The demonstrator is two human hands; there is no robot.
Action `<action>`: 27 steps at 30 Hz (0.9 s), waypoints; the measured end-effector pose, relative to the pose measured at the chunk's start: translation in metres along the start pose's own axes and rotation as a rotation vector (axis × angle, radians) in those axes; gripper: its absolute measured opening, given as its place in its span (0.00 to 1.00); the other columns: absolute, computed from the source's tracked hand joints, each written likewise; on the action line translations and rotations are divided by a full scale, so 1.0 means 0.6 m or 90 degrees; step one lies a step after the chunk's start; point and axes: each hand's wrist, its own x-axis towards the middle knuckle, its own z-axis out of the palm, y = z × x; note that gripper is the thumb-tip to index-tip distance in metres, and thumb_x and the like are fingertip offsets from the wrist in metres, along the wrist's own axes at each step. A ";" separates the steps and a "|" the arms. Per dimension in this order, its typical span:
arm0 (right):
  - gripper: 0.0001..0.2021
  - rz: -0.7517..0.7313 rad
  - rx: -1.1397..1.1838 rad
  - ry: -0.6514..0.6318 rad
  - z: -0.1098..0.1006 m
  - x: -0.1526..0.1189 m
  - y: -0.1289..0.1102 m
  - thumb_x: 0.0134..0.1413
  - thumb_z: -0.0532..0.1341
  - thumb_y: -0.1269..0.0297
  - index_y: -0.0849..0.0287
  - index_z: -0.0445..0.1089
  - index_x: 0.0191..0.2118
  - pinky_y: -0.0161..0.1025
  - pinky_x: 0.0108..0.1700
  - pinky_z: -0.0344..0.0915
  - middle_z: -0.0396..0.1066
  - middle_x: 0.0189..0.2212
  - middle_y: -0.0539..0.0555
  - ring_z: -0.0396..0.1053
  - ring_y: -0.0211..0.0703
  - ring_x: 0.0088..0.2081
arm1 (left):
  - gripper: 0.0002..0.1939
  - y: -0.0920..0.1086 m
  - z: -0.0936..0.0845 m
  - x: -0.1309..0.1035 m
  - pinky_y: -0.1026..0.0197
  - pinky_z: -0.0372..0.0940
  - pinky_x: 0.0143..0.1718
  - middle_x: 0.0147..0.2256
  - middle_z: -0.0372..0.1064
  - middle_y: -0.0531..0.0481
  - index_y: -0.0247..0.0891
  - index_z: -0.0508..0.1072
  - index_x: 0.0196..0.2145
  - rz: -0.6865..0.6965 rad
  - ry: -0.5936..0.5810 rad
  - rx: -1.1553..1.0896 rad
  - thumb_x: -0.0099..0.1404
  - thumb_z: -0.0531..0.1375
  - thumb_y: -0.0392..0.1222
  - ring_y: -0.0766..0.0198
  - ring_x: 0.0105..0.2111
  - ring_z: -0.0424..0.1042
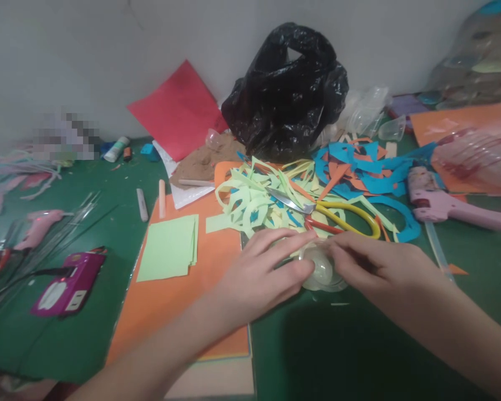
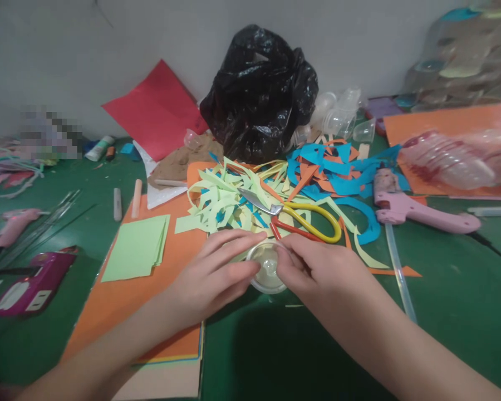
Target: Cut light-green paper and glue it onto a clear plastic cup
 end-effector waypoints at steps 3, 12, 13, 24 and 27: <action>0.13 -0.011 0.020 -0.027 -0.003 -0.001 0.001 0.63 0.54 0.57 0.52 0.75 0.38 0.33 0.24 0.63 0.75 0.26 0.49 0.70 0.38 0.23 | 0.09 0.005 0.000 -0.001 0.50 0.67 0.58 0.58 0.70 0.38 0.38 0.68 0.47 -0.001 -0.002 0.006 0.69 0.58 0.33 0.53 0.60 0.65; 0.19 -0.178 0.002 0.065 -0.011 -0.016 0.002 0.72 0.46 0.57 0.54 0.63 0.61 0.32 0.25 0.66 0.75 0.30 0.49 0.72 0.37 0.24 | 0.21 0.000 0.001 -0.005 0.45 0.65 0.60 0.64 0.58 0.30 0.37 0.61 0.58 -0.064 -0.013 -0.078 0.71 0.58 0.46 0.50 0.66 0.60; 0.20 -0.214 -0.023 0.072 -0.013 -0.016 0.003 0.72 0.47 0.55 0.56 0.61 0.62 0.32 0.21 0.62 0.71 0.24 0.46 0.69 0.36 0.20 | 0.24 -0.001 0.002 -0.005 0.44 0.64 0.60 0.63 0.60 0.31 0.37 0.59 0.59 -0.067 -0.008 -0.093 0.71 0.59 0.47 0.50 0.65 0.60; 0.23 -0.316 -0.211 0.186 0.002 -0.017 0.000 0.71 0.48 0.48 0.63 0.67 0.55 0.31 0.18 0.54 0.58 0.16 0.42 0.58 0.33 0.14 | 0.28 0.003 0.013 -0.002 0.45 0.67 0.57 0.53 0.71 0.34 0.33 0.60 0.59 -0.044 0.021 -0.024 0.69 0.60 0.51 0.50 0.58 0.67; 0.23 -0.318 -0.215 0.188 0.005 -0.019 0.002 0.71 0.47 0.49 0.62 0.67 0.55 0.31 0.18 0.54 0.57 0.16 0.41 0.57 0.33 0.13 | 0.24 0.007 0.017 -0.002 0.48 0.68 0.56 0.50 0.73 0.34 0.29 0.64 0.54 0.010 0.061 0.049 0.69 0.61 0.49 0.50 0.56 0.68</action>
